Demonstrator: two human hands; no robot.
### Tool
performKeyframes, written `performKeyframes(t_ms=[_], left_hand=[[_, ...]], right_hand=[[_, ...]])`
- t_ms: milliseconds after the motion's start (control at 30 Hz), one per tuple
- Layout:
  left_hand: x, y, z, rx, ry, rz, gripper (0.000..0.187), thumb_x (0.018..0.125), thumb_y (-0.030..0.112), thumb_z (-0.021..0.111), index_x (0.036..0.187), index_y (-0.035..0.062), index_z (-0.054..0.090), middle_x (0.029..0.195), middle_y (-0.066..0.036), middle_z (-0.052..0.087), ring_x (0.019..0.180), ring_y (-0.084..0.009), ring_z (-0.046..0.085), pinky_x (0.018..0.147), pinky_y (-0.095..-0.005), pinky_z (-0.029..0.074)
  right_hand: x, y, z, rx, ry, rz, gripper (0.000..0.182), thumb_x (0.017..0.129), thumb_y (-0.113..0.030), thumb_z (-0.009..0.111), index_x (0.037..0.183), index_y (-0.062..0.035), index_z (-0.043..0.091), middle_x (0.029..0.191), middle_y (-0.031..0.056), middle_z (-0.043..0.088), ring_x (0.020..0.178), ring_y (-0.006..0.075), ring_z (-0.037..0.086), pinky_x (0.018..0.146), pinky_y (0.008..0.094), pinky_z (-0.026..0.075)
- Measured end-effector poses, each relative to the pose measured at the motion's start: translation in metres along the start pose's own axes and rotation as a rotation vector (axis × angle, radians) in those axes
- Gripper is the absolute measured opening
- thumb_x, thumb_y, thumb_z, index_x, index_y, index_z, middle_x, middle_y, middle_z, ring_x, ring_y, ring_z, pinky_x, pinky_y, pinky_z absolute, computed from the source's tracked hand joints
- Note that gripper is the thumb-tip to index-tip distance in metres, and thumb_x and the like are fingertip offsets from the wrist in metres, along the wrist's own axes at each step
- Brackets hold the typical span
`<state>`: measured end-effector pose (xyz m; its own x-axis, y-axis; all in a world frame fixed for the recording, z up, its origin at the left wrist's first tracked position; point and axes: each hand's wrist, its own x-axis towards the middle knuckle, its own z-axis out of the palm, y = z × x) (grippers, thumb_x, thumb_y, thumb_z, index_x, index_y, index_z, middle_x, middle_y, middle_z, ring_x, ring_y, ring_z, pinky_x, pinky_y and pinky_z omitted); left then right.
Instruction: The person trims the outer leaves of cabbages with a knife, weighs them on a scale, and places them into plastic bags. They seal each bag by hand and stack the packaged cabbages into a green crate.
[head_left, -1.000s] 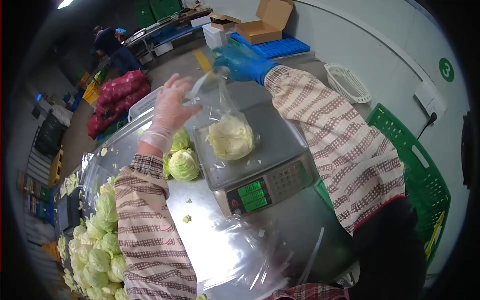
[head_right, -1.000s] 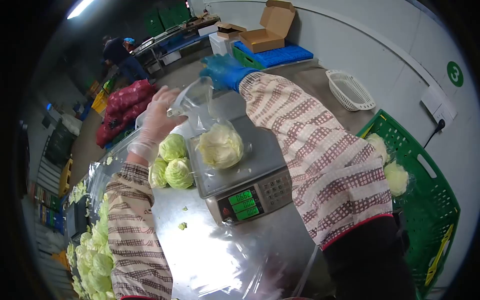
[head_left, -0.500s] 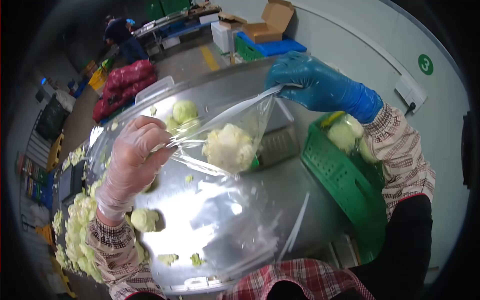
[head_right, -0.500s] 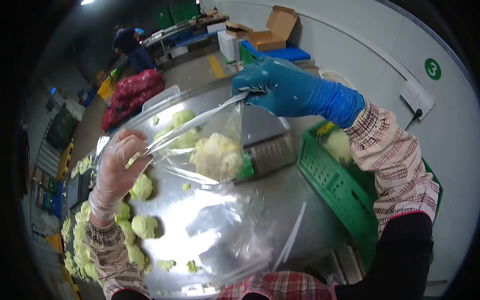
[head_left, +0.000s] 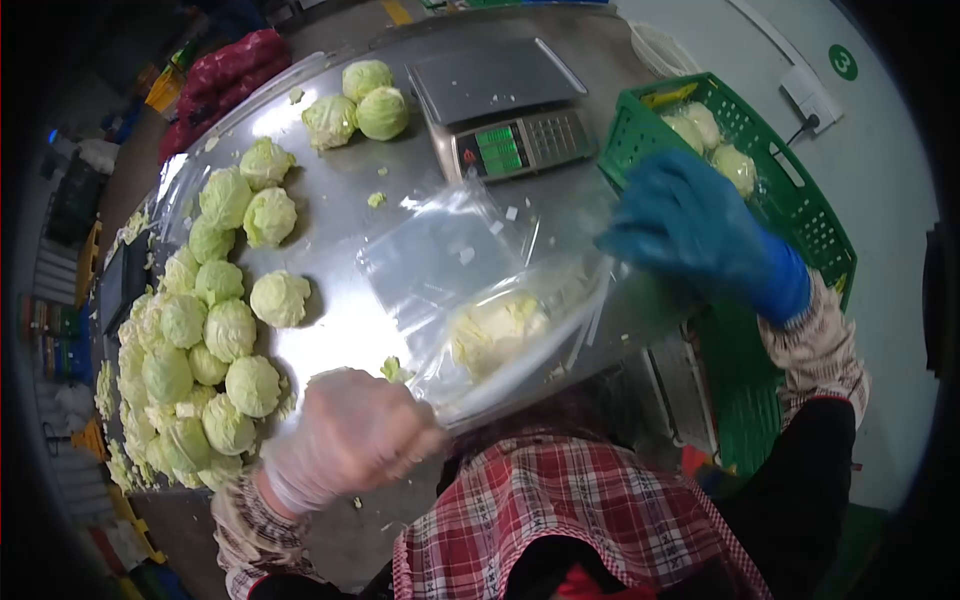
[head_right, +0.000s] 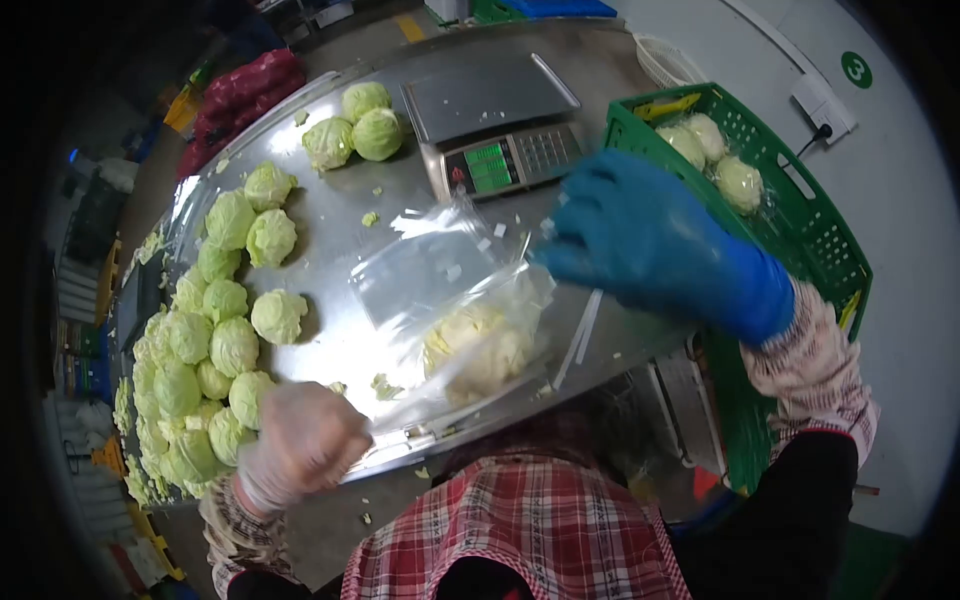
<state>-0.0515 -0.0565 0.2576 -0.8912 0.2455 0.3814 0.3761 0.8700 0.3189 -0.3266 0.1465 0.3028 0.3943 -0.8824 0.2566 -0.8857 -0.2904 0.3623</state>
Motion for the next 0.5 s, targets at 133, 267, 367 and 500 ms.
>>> performKeyframes(t_ms=[133, 267, 367, 500], left_hand=[[-0.045, 0.039, 0.050, -0.033, -0.246, 0.028, 0.023, 0.079, 0.027, 0.065, 0.080, 0.0080, 0.052, 0.068, -0.002, 0.054, 0.053, -0.0144, 0.051, 0.048, -0.0278, 0.042], [-0.075, 0.064, 0.093, 0.037, -0.233, 0.063, 0.025, 0.080, 0.028, 0.063, 0.085, 0.0071, 0.052, 0.076, -0.003, 0.056, 0.057, -0.0135, 0.052, 0.051, -0.0271, 0.042], [-0.080, 0.076, 0.097, 0.178, -0.318, 0.075, 0.022, 0.074, 0.017, 0.059, 0.093, 0.0055, 0.054, 0.081, -0.003, 0.058, 0.059, -0.0129, 0.050, 0.053, -0.0261, 0.042], [-0.092, 0.098, 0.104, 0.255, -0.487, 0.039, 0.029, 0.070, 0.013, 0.058, 0.097, 0.0022, 0.057, 0.083, -0.005, 0.058, 0.063, -0.0142, 0.051, 0.059, -0.0271, 0.043]], right_hand=[[-0.045, -0.088, 0.008, 0.213, -0.179, 0.038, 0.023, 0.067, -0.016, 0.061, 0.089, -0.0090, 0.060, 0.074, 0.0037, 0.054, 0.071, 0.0203, 0.054, 0.067, 0.0360, 0.045], [-0.092, -0.145, 0.037, 0.398, -0.222, 0.043, 0.025, 0.068, -0.015, 0.059, 0.092, -0.0063, 0.060, 0.074, 0.0037, 0.054, 0.067, 0.0189, 0.053, 0.066, 0.0335, 0.043], [-0.107, -0.159, 0.031, 0.424, -0.240, 0.082, 0.026, 0.069, -0.015, 0.058, 0.093, -0.0058, 0.060, 0.074, 0.0035, 0.054, 0.067, 0.0188, 0.053, 0.066, 0.0323, 0.043], [-0.118, -0.169, 0.018, 0.476, -0.286, 0.088, 0.025, 0.073, -0.012, 0.058, 0.097, -0.0046, 0.060, 0.071, 0.0056, 0.054, 0.065, 0.0202, 0.056, 0.061, 0.0346, 0.044]])
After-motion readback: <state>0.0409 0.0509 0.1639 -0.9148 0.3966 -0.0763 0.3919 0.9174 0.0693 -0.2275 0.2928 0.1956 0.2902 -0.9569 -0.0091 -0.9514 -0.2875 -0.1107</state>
